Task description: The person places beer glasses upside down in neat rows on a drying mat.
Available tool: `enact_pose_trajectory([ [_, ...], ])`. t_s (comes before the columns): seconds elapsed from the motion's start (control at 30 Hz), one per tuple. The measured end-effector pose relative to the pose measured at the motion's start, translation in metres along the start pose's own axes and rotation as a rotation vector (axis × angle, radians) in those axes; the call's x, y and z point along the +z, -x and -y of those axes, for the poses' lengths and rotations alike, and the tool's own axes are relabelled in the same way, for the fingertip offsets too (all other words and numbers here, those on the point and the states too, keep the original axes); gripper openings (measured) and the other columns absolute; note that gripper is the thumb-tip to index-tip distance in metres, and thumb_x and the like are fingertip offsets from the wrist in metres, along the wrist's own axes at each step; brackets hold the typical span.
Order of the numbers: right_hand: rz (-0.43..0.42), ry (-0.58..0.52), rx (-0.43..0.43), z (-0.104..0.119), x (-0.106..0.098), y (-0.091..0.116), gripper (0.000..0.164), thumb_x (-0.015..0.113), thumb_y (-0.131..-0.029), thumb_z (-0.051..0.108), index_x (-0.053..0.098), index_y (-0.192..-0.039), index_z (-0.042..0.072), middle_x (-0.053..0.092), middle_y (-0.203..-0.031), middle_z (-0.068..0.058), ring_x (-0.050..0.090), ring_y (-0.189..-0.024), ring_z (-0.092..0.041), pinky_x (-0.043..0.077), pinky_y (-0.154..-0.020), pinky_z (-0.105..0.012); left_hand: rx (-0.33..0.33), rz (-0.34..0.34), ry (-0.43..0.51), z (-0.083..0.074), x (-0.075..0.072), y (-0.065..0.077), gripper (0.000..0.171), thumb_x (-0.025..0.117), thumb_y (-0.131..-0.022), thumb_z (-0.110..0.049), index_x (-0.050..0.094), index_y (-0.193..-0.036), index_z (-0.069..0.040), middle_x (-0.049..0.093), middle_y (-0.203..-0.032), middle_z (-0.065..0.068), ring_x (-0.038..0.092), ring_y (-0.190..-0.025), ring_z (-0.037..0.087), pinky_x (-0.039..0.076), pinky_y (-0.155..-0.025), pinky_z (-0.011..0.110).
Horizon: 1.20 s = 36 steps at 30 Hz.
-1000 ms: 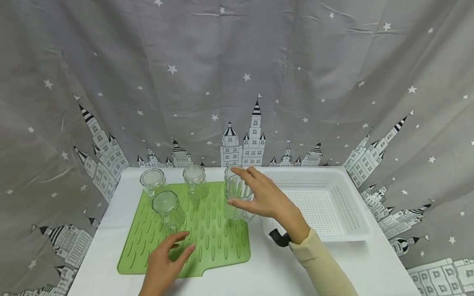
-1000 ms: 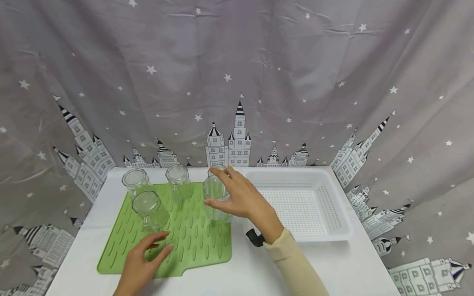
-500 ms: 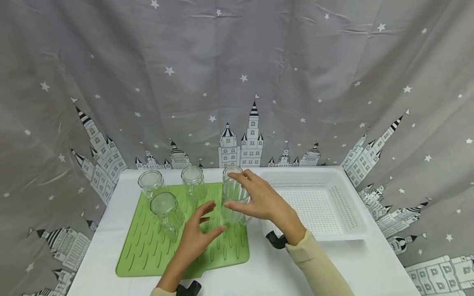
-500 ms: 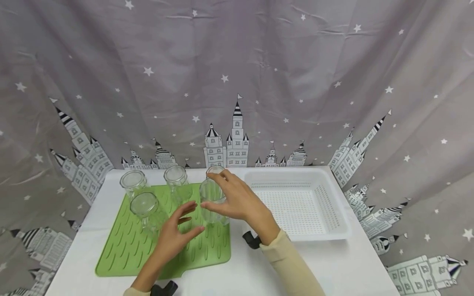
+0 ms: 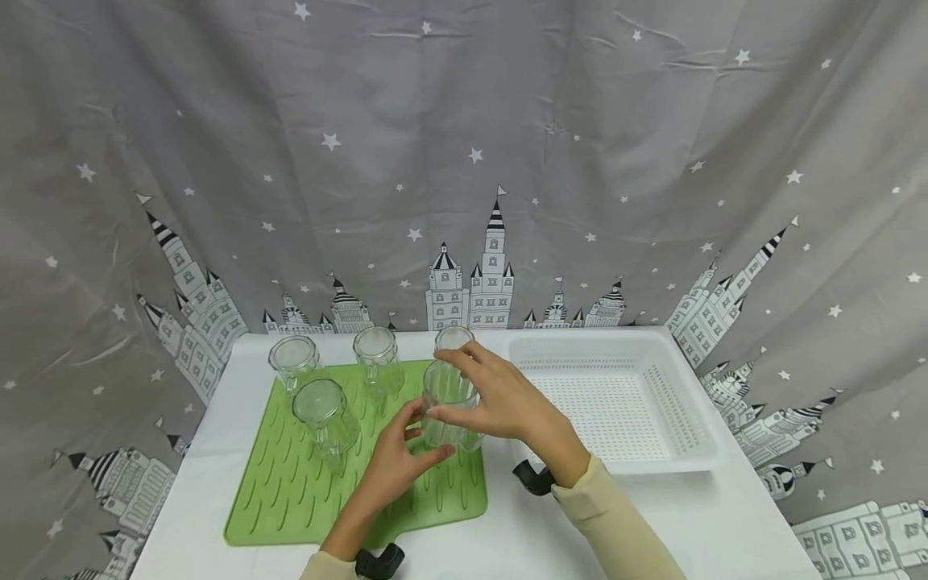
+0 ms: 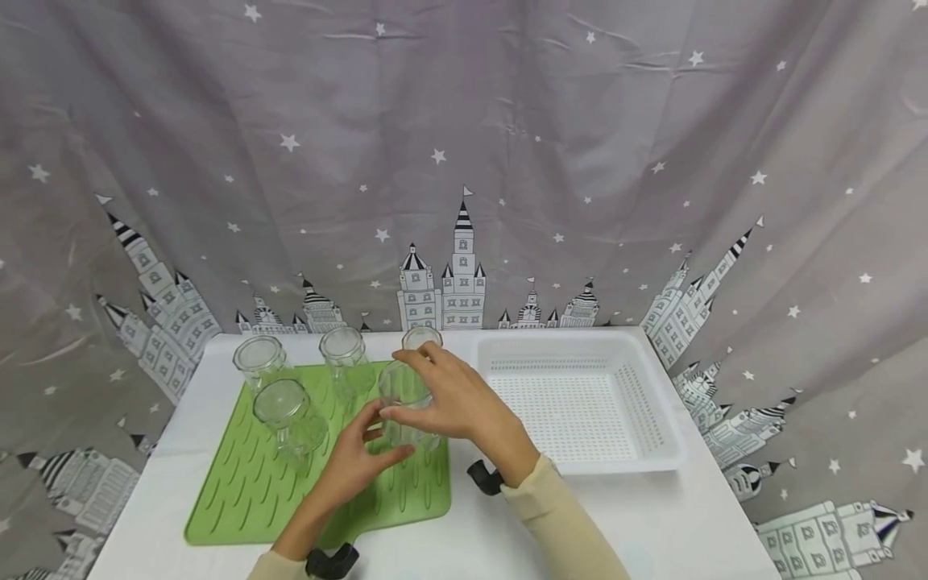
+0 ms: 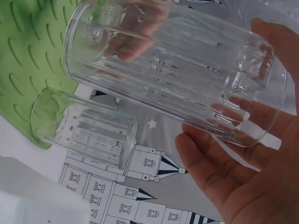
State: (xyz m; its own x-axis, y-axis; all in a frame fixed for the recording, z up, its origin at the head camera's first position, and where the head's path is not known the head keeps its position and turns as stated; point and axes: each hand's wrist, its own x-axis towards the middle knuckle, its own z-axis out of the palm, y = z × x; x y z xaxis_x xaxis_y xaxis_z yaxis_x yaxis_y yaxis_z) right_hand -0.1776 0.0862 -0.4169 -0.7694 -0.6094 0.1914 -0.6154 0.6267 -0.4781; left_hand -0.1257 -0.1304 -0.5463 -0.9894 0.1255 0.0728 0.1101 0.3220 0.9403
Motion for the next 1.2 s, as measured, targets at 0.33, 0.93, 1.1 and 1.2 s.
enact_pose_trajectory([
  [0.33,0.004,-0.043,-0.007,0.0,-0.002,0.002,0.08,0.073,-0.094,0.064,0.048,-0.161,0.03,0.058,-0.147,0.001,0.067,-0.123,-0.024,0.062,-0.098,-0.045,0.052,-0.057,-0.052,0.001,-0.002,0.004,0.08,0.093,-0.087,-0.031,0.053,-0.154,-0.021,0.059,-0.157,0.006,0.06,-0.141,0.031,0.056,-0.115,0.054],
  [0.93,-0.011,-0.071,-0.026,-0.011,-0.005,0.007,0.075,0.072,-0.098,0.057,0.046,-0.162,0.028,0.058,-0.146,-0.002,0.067,-0.12,-0.022,0.062,-0.098,-0.045,0.192,-0.168,-0.137,-0.004,-0.012,0.012,0.078,0.095,-0.082,-0.018,0.058,-0.151,-0.019,0.068,-0.144,0.004,0.067,-0.124,0.024,0.059,-0.104,0.038],
  [1.1,-0.01,-0.114,-0.003,-0.017,-0.003,0.009,0.074,0.072,-0.099,0.056,0.046,-0.162,0.028,0.058,-0.146,-0.001,0.069,-0.121,-0.027,0.062,-0.098,-0.046,0.2,-0.179,-0.134,-0.008,-0.014,0.013,0.078,0.095,-0.08,-0.016,0.059,-0.149,-0.021,0.068,-0.142,0.003,0.068,-0.118,0.022,0.06,-0.102,0.037],
  [1.2,-0.006,-0.132,0.017,-0.02,-0.003,0.01,0.074,0.072,-0.099,0.056,0.045,-0.163,0.029,0.057,-0.147,-0.001,0.068,-0.124,-0.029,0.062,-0.099,-0.047,0.195,-0.192,-0.125,-0.011,-0.015,0.014,0.079,0.095,-0.078,-0.013,0.06,-0.148,-0.021,0.068,-0.141,0.003,0.067,-0.118,0.02,0.059,-0.103,0.036],
])
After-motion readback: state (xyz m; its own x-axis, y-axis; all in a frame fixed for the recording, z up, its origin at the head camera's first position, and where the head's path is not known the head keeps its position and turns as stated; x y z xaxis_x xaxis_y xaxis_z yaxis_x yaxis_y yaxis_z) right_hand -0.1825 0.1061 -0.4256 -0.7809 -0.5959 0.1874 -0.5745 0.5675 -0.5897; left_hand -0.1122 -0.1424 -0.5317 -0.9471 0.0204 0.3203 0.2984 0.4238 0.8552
